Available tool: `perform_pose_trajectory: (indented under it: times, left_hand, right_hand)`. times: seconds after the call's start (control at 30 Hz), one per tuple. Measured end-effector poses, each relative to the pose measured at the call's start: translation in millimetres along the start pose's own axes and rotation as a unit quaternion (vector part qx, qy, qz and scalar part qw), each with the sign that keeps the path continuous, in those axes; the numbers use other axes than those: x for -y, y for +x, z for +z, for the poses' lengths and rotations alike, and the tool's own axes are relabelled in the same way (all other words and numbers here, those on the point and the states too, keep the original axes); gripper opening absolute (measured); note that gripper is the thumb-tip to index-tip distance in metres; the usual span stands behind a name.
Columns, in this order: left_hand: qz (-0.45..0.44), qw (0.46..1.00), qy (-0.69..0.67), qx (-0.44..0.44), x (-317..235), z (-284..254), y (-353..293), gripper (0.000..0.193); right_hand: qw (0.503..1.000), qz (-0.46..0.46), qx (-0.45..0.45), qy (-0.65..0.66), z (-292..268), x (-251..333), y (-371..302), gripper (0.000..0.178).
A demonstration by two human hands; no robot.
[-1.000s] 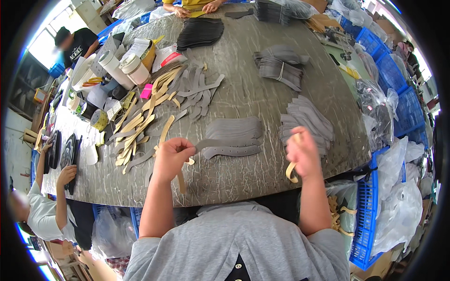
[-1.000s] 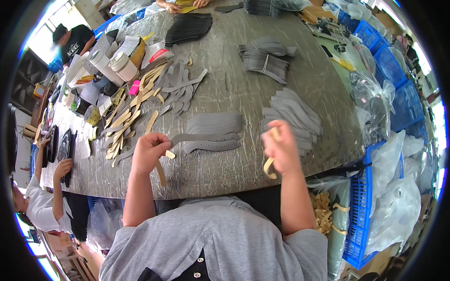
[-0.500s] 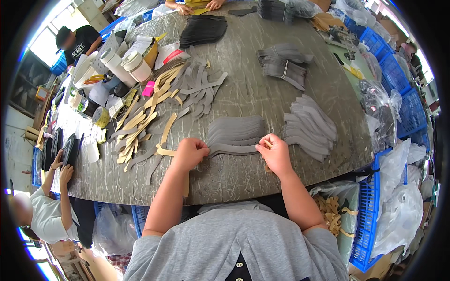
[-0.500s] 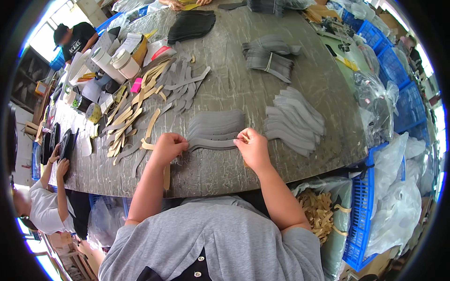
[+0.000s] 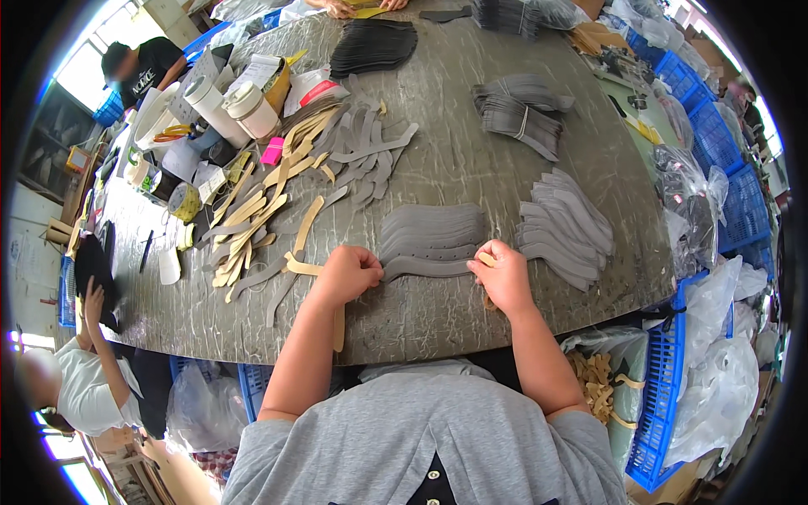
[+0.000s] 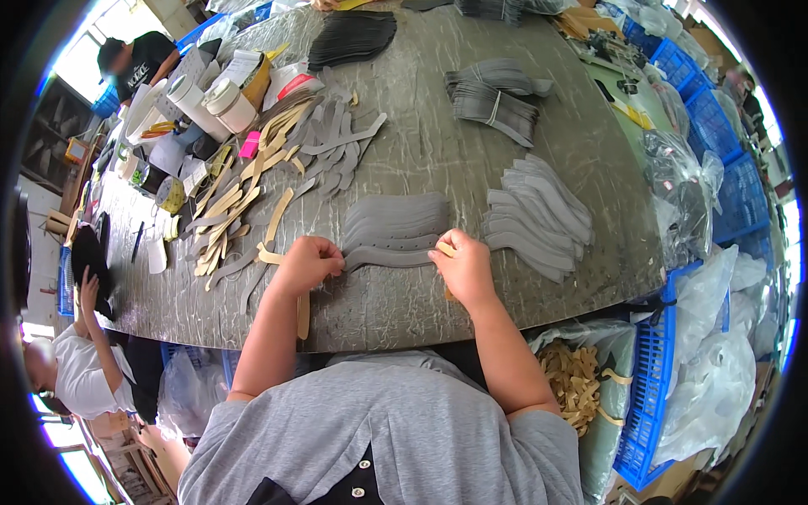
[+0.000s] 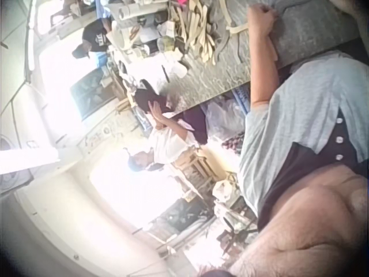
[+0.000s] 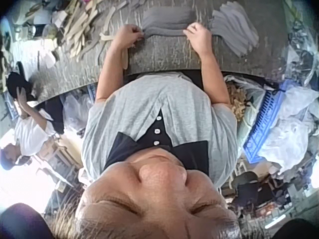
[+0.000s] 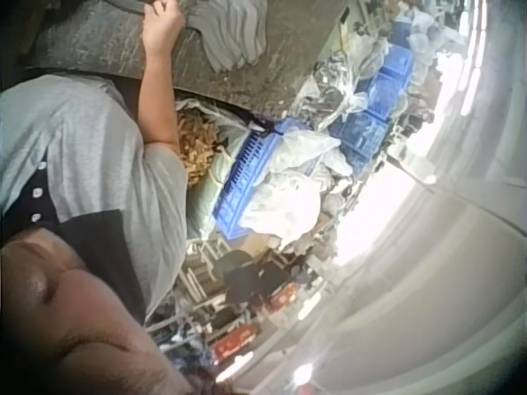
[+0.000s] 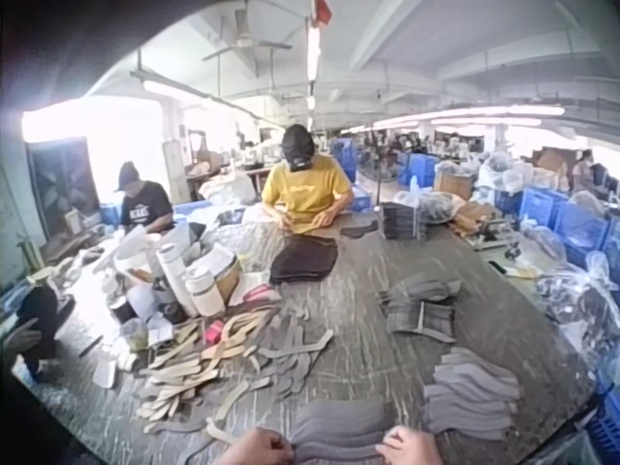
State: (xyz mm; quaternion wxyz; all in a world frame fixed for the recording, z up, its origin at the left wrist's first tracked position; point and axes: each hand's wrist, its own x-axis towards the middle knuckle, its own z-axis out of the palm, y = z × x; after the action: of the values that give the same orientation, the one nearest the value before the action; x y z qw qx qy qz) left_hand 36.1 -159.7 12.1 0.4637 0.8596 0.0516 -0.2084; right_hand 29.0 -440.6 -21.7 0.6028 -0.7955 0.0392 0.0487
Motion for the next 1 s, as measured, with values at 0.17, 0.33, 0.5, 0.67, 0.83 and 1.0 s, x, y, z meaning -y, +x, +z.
perform_pose_trajectory:
  times: [0.17,0.33,0.5,0.67,0.83,1.0]
  left_hand:
    - [-0.006,1.000,0.018,-0.015,-6.1,2.4,-2.6,0.012]
    - [-0.015,0.999,0.022,-0.037,4.3,9.5,4.4,0.014]
    - [0.000,0.998,0.048,-0.035,8.0,11.3,7.0,0.016]
    - [0.011,0.995,0.085,-0.049,-0.2,12.8,3.0,0.017]
    - [0.005,0.993,0.099,-0.056,-8.7,13.0,-1.7,0.017]
    - [0.021,0.991,0.115,-0.072,-8.1,16.7,-2.4,0.017]
  right_hand:
    - [1.000,0.004,0.002,0.014,-0.9,-0.8,1.4,0.012]
    - [1.000,0.011,0.000,0.010,-1.6,0.9,1.9,0.012]
    - [1.000,0.005,-0.002,0.001,-2.0,-0.2,1.9,0.011]
    - [1.000,0.009,0.004,-0.004,-2.8,1.5,1.9,0.013]
    - [1.000,-0.010,-0.009,-0.012,-1.7,0.8,1.4,0.011]
    - [0.999,-0.008,-0.014,-0.029,-0.9,0.1,1.2,0.012]
